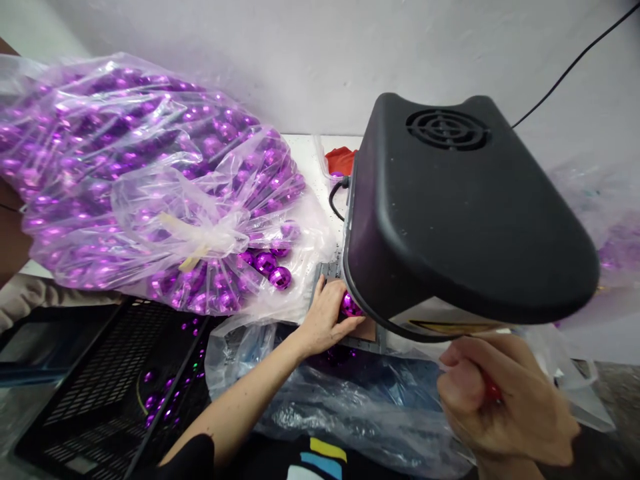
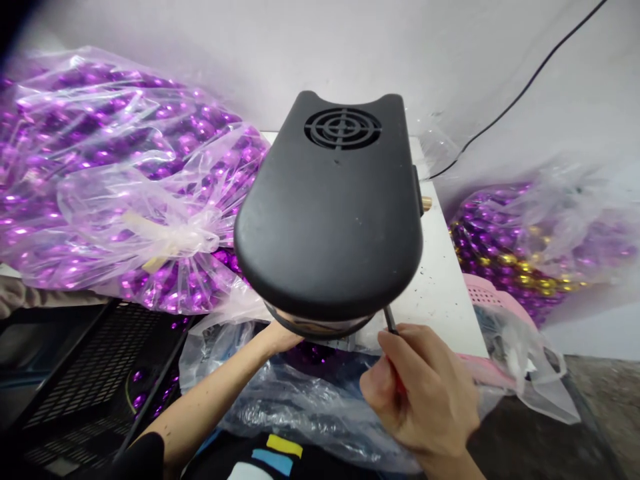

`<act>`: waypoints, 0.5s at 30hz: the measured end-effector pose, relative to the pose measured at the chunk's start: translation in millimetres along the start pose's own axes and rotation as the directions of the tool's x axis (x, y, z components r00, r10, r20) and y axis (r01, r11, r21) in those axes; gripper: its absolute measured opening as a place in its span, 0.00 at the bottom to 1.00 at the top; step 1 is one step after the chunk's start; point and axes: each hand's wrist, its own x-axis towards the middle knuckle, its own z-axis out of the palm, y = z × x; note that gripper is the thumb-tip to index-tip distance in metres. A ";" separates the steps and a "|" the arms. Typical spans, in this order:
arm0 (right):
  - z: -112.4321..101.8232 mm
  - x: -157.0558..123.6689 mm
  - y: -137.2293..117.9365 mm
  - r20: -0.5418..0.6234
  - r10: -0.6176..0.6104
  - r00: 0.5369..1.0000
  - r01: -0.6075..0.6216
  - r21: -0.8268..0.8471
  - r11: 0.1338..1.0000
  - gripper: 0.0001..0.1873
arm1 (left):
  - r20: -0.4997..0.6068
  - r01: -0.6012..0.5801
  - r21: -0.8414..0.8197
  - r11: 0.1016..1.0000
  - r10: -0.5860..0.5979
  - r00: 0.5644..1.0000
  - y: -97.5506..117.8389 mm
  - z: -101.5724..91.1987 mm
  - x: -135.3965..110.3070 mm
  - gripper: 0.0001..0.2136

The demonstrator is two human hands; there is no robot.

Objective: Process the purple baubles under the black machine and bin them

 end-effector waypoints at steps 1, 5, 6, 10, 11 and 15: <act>2.0 -3.2 -0.2 -0.008 0.009 1.000 -0.010 -0.011 1.000 0.08 | -0.005 -0.004 -0.006 1.000 0.004 1.000 -0.6 0.6 -0.2 0.24; 10.0 -13.7 -1.9 -0.037 0.039 0.999 -0.040 -0.030 0.999 0.07 | -0.011 -0.005 -0.026 1.000 0.005 1.000 -1.3 1.8 -0.4 0.26; 11.9 -15.5 -1.7 -0.043 0.039 0.998 -0.041 -0.031 0.999 0.07 | -0.012 -0.004 -0.030 1.000 0.003 1.000 -1.2 1.9 -0.4 0.26; 19.2 -20.3 1.6 -0.078 0.028 0.997 -0.029 -0.013 0.999 0.05 | -0.007 0.011 -0.039 0.999 -0.012 1.000 -0.9 2.0 -0.5 0.27; 20.8 -20.8 2.5 -0.087 0.024 0.996 -0.025 -0.006 1.000 0.05 | -0.002 0.016 -0.037 0.999 -0.016 1.000 -0.7 2.0 -0.7 0.27; 24.4 -21.0 2.8 -0.133 0.013 0.991 -0.011 0.014 1.000 0.04 | 0.010 0.026 -0.025 0.999 -0.025 1.000 1.1 1.0 -0.9 0.26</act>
